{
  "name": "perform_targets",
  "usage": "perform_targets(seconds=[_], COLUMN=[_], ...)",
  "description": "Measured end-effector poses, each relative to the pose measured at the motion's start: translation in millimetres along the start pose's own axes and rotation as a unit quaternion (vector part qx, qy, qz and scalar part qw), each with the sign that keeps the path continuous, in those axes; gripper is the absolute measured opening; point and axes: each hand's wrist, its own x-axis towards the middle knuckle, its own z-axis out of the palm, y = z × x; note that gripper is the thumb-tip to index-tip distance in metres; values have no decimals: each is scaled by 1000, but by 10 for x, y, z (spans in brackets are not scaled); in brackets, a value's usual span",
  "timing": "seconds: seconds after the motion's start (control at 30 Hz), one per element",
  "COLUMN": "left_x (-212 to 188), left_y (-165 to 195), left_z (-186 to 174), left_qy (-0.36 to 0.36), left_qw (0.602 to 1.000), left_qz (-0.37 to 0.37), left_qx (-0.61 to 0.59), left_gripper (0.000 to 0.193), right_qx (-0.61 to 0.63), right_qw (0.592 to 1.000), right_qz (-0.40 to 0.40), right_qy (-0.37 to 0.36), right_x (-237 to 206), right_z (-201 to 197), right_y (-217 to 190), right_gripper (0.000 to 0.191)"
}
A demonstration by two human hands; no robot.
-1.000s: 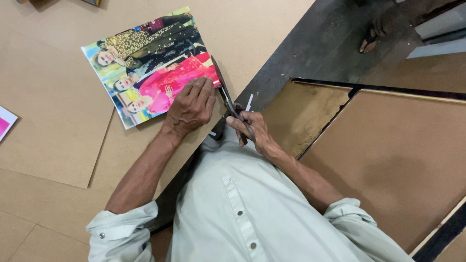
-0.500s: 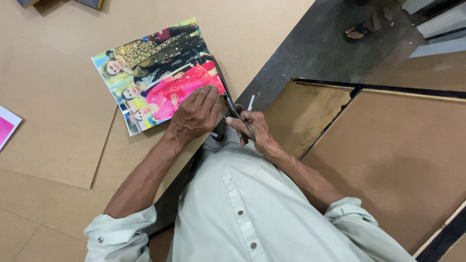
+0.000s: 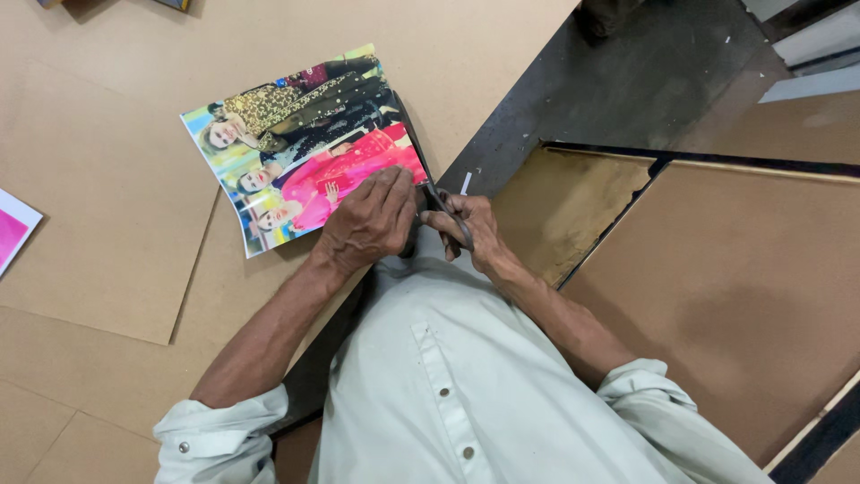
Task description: The person trims the white borders off printed photographs with scissors, cutting each print one at a time on the worktable. Between cuts, the person stacks empty picture frames and places trimmed photos onto the frames.
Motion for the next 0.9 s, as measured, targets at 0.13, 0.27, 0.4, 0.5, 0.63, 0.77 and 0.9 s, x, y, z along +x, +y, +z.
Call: perform_targets(seconds=[0.13, 0.27, 0.4, 0.5, 0.63, 0.77, 0.9], left_x=[16, 25, 14, 15, 10, -5, -11], left_y=[17, 57, 131, 138, 156, 247, 282], left_z=[-31, -66, -117, -132, -157, -211, -225], left_qy=[8, 10, 9, 10, 17, 14, 34], left_qw=[1000, 1000, 1000, 1000, 1000, 999, 999], left_qz=[-8, 0, 11, 7, 10, 34, 17], left_qx=[-4, 0, 4, 3, -5, -14, -29], left_gripper=[25, 25, 22, 23, 24, 22, 26], right_qx=[-15, -1, 15, -1, -8, 65, 43], right_qw=[1000, 1000, 999, 998, 999, 995, 997], right_qz=[6, 10, -31, -50, -43, -69, -62], right_qy=[12, -5, -23, -25, -11, -27, -14], right_x=[-23, 0, 72, 77, 132, 234, 230], right_z=[21, 23, -9, -48, -70, -106, -93], right_y=[-8, -9, -1, 48, 151, 217, 217], right_gripper=[34, 26, 21, 23, 22, 27, 27])
